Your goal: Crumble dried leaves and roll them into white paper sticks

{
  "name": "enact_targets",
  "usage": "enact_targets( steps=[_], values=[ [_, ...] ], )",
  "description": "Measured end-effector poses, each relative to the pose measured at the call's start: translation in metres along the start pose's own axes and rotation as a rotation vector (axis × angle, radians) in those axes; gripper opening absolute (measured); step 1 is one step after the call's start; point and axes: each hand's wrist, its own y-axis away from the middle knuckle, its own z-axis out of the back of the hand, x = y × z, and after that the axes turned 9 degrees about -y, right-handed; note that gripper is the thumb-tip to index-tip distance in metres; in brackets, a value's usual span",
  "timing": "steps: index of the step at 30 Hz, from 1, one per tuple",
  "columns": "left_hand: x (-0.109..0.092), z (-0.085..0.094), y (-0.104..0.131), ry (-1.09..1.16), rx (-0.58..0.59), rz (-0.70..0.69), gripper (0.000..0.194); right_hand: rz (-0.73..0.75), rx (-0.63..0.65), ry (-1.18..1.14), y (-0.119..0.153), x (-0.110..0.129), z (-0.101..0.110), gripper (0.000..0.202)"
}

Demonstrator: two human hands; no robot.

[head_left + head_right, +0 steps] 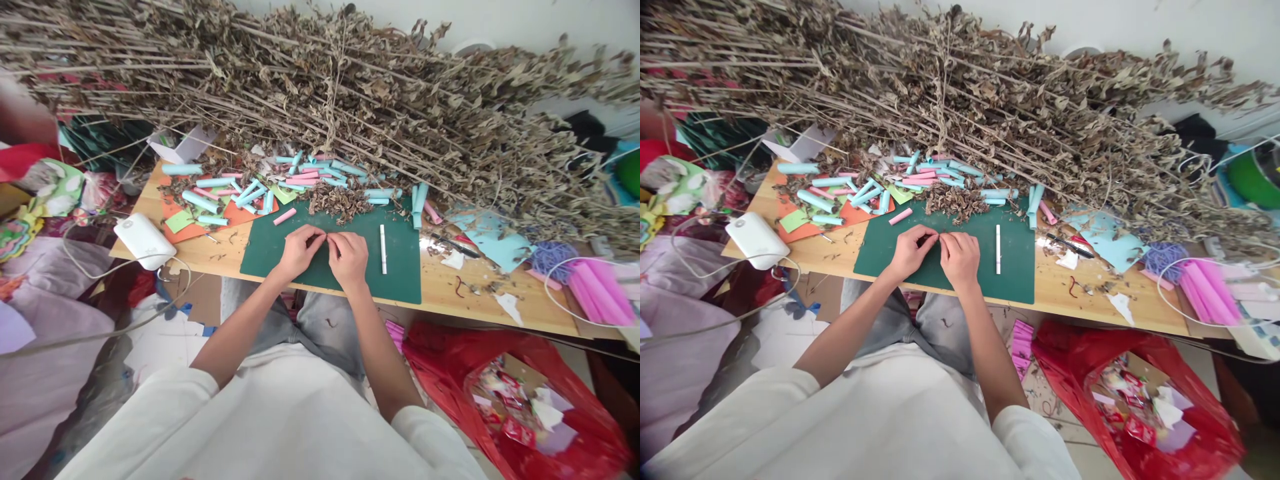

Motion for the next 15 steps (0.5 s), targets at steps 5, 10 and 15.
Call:
enact_targets(
  steps=[5, 10, 15],
  values=[
    [-0.0004, -0.0008, 0.0013, -0.006, -0.003, 0.003, 0.019, -0.015, 0.019, -0.02, -0.0013, 0.0021, 0.001, 0.017],
    [0.0014, -0.002, 0.0016, 0.021, -0.023, 0.01, 0.019, -0.076, -0.039, -0.032, -0.0021, -0.0014, 0.0025, 0.017],
    [0.0053, -0.0034, 0.0007, 0.036, -0.038, 0.016, 0.022, -0.102, -0.008, -0.028, -0.0004, -0.0063, 0.0005, 0.023]
  ],
)
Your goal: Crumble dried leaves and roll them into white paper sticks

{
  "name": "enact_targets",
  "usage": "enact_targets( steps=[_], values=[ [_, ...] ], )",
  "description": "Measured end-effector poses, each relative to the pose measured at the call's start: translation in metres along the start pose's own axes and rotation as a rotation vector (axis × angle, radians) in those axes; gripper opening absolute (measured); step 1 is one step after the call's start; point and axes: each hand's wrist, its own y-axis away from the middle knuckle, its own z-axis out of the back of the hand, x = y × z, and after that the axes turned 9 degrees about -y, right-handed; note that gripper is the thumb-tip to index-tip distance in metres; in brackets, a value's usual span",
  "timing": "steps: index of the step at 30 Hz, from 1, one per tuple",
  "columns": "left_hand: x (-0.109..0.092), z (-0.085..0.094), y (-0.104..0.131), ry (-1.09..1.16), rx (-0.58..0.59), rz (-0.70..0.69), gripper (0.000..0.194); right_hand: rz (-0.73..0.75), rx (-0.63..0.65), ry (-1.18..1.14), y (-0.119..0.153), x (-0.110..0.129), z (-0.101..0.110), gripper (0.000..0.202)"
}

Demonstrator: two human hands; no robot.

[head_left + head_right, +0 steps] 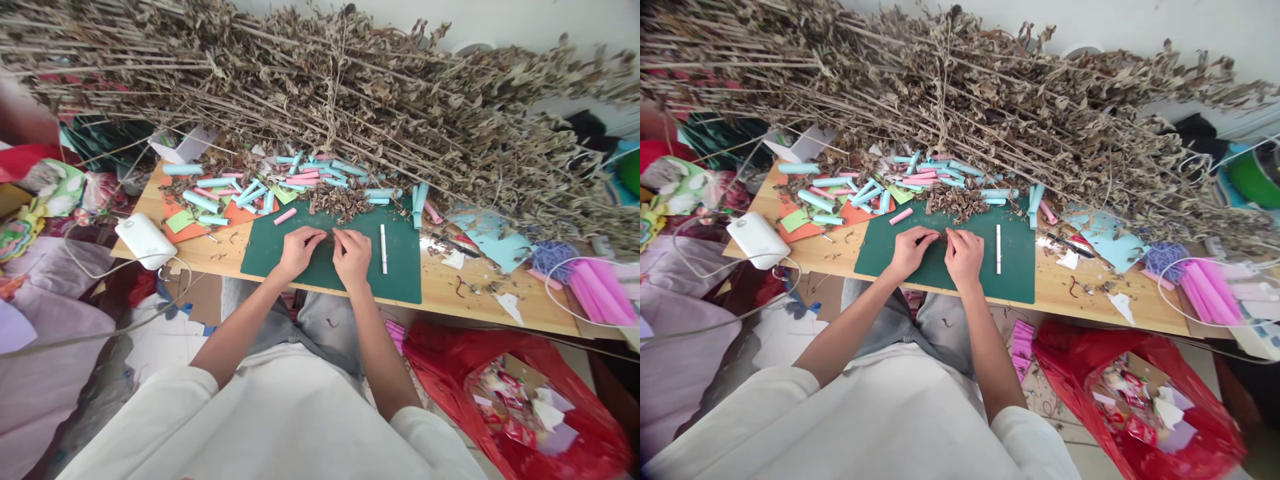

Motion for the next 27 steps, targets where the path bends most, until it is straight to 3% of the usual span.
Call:
enact_targets(
  steps=[11, 21, 27],
  values=[
    [0.003, -0.002, 0.0, 0.0, 0.045, -0.031, 0.021, 0.115, -0.004, -0.036, 0.002, 0.001, -0.001, 0.017],
    [-0.005, 0.0, 0.0, -0.065, 0.05, -0.037, 0.016, 0.065, 0.053, 0.008, 0.0, 0.01, 0.0, 0.015],
    [-0.008, 0.0, 0.0, -0.071, 0.041, -0.081, 0.017, 0.048, 0.011, -0.01, 0.001, 0.009, 0.001, 0.011]
  ],
)
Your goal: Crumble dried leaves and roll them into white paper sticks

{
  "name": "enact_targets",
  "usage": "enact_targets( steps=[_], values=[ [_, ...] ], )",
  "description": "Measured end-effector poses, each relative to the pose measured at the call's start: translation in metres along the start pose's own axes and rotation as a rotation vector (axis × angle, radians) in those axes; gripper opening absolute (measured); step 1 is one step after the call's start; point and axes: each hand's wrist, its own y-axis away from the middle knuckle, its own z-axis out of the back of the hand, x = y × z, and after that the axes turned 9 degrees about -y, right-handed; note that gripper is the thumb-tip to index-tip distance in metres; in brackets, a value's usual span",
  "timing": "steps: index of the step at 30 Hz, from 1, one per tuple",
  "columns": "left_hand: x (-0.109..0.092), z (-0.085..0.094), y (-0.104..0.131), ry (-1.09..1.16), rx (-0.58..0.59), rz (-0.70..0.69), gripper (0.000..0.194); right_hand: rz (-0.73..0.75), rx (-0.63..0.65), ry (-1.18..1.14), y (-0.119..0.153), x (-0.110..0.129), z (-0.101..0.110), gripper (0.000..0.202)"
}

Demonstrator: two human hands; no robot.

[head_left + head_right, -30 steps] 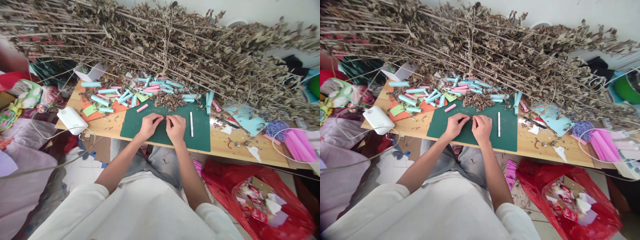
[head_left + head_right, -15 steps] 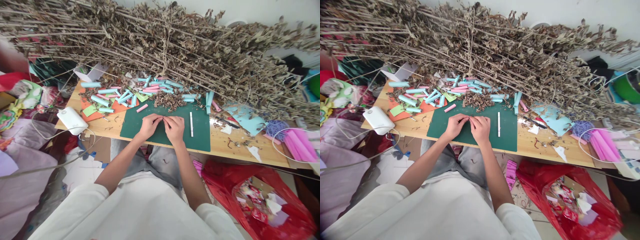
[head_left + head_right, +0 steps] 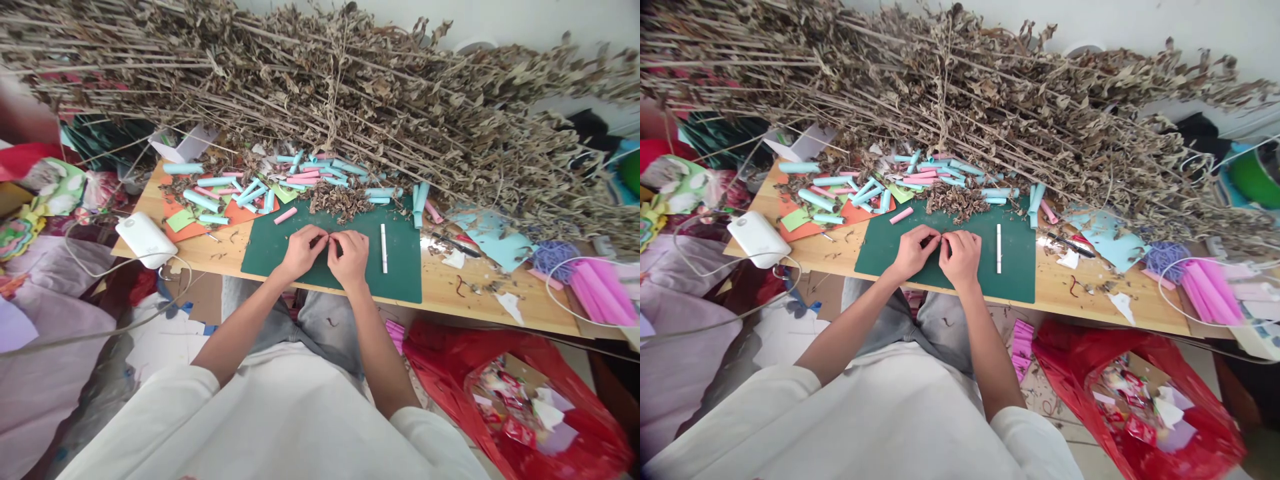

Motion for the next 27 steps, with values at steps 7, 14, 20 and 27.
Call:
enact_targets(
  steps=[7, 14, 20, 27],
  values=[
    [0.002, 0.003, -0.001, 0.064, -0.076, 0.049, 0.02, -0.065, -0.097, -0.093, -0.002, -0.009, 0.001, 0.017],
    [0.007, -0.002, 0.0, 0.072, -0.063, 0.064, 0.018, -0.101, -0.029, -0.11, -0.001, -0.013, -0.003, 0.024],
    [0.007, -0.002, 0.001, 0.078, -0.03, 0.148, 0.018, -0.043, -0.04, -0.136, -0.002, -0.009, -0.001, 0.017],
    [0.006, -0.002, 0.001, 0.131, 0.005, 0.174, 0.019, -0.02, -0.007, -0.118, 0.0, -0.013, -0.005, 0.018]
  ],
)
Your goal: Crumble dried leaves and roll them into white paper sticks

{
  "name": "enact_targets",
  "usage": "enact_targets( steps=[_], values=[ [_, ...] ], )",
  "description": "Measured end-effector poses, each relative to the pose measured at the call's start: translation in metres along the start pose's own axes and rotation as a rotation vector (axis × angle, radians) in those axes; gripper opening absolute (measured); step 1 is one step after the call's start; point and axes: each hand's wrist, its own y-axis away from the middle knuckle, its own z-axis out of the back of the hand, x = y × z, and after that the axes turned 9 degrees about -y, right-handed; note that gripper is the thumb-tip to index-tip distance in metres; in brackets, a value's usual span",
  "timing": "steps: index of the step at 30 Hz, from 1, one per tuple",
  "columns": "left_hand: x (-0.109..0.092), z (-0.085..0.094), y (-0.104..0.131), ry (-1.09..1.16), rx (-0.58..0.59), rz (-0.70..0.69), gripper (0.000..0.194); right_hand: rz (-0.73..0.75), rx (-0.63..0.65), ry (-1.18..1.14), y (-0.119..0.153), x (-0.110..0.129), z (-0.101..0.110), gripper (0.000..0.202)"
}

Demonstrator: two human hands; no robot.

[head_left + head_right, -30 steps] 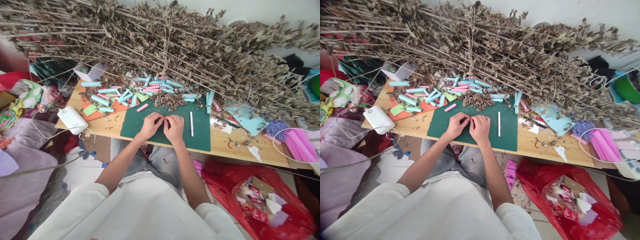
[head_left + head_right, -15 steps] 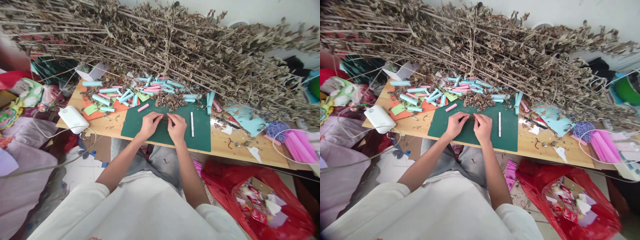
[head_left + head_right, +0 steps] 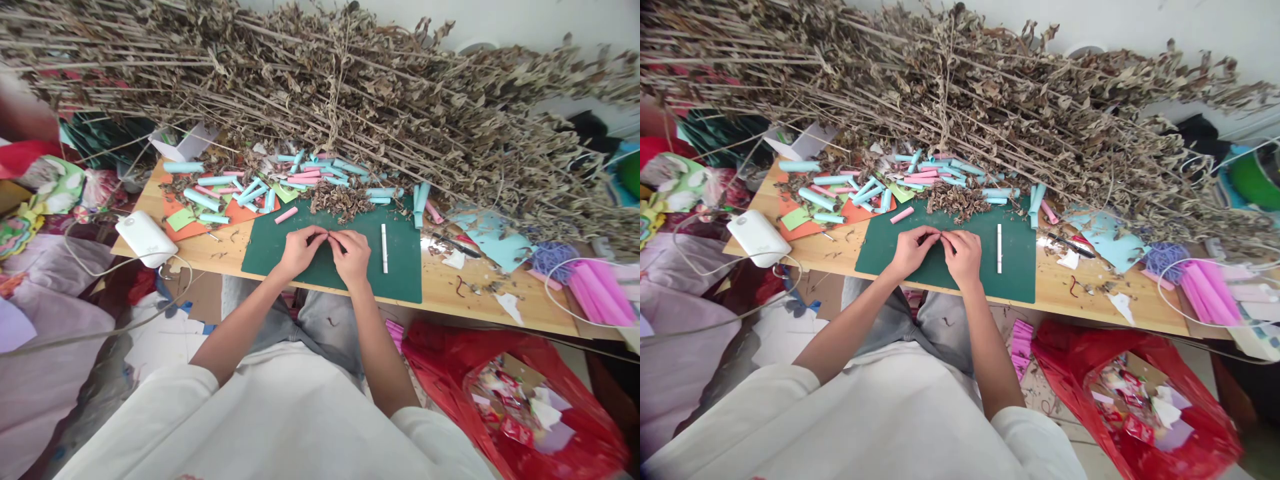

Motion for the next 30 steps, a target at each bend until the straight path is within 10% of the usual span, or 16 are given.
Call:
enact_targets(
  steps=[30],
  values=[
    [-0.0004, 0.0004, 0.0017, -0.03, 0.032, -0.012, 0.014, -0.049, 0.039, 0.016, -0.0021, 0.0083, 0.0034, 0.017]
  ],
)
